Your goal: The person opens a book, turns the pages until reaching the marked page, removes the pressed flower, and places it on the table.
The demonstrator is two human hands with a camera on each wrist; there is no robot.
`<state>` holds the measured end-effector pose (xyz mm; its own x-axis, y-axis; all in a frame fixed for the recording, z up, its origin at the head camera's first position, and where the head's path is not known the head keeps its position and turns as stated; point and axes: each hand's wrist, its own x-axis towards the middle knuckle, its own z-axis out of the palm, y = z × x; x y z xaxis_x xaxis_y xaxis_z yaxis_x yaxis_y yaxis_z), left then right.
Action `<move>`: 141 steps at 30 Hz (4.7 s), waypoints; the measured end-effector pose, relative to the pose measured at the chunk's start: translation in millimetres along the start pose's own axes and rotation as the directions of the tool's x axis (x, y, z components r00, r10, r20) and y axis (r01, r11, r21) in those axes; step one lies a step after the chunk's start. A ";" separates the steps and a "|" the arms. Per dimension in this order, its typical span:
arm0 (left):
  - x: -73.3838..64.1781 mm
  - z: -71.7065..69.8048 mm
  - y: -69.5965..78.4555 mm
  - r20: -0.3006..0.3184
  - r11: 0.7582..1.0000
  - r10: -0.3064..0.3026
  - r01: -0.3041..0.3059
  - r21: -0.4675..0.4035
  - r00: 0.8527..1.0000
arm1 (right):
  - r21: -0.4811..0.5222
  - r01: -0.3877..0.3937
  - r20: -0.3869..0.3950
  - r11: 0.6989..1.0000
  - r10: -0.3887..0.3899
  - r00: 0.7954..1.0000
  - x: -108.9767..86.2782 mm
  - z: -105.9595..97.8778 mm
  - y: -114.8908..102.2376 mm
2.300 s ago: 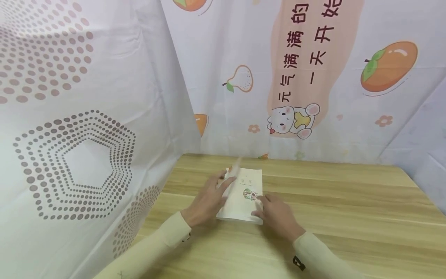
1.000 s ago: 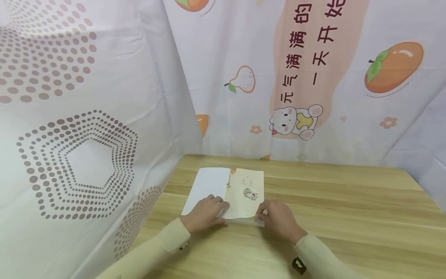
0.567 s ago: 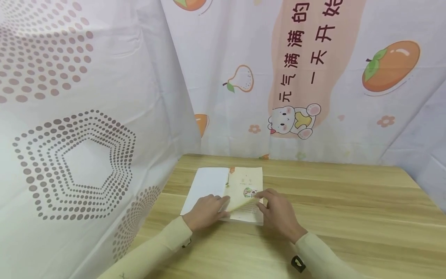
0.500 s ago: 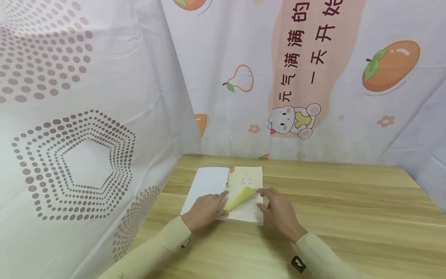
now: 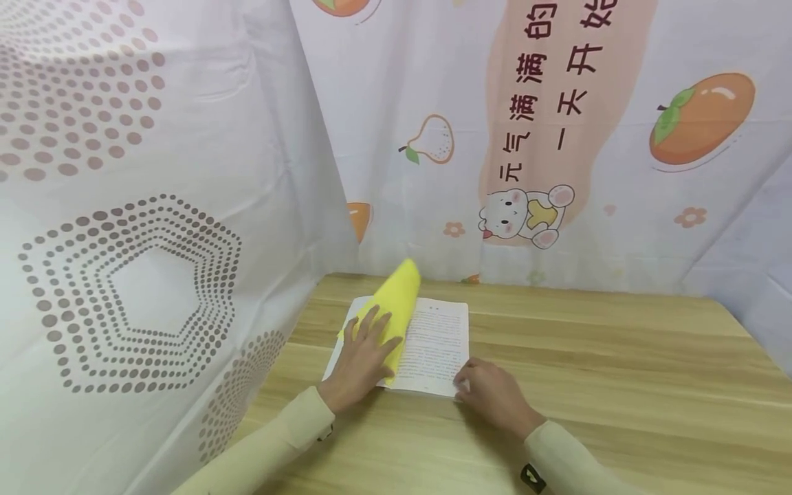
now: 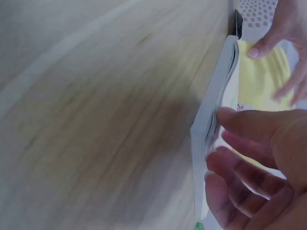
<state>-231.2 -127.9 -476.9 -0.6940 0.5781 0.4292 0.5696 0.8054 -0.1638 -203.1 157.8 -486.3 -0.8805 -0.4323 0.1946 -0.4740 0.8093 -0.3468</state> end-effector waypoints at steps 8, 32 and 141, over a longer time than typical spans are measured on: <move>-4.9 1.4 1.9 0.099 0.995 0.071 -0.064 -0.071 0.993 | -0.098 0.143 -0.031 0.985 -0.147 0.989 -1.3 -0.8 3.1; -5.7 12.2 18.2 0.224 0.987 0.052 -0.017 -0.157 0.973 | -0.142 0.167 -0.059 0.976 -0.177 0.982 -2.1 -4.7 4.7; -0.1 10.1 18.8 0.282 0.995 0.024 0.004 -0.101 0.959 | 0.079 0.093 -0.186 0.992 -0.077 0.979 -1.2 -18.0 -0.2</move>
<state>-224.9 -111.5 -489.0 -0.7760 0.6108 0.1570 0.6079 0.7907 -0.0718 -201.8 165.3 -469.9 -0.8245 -0.4117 0.3883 -0.5531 0.7314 -0.3989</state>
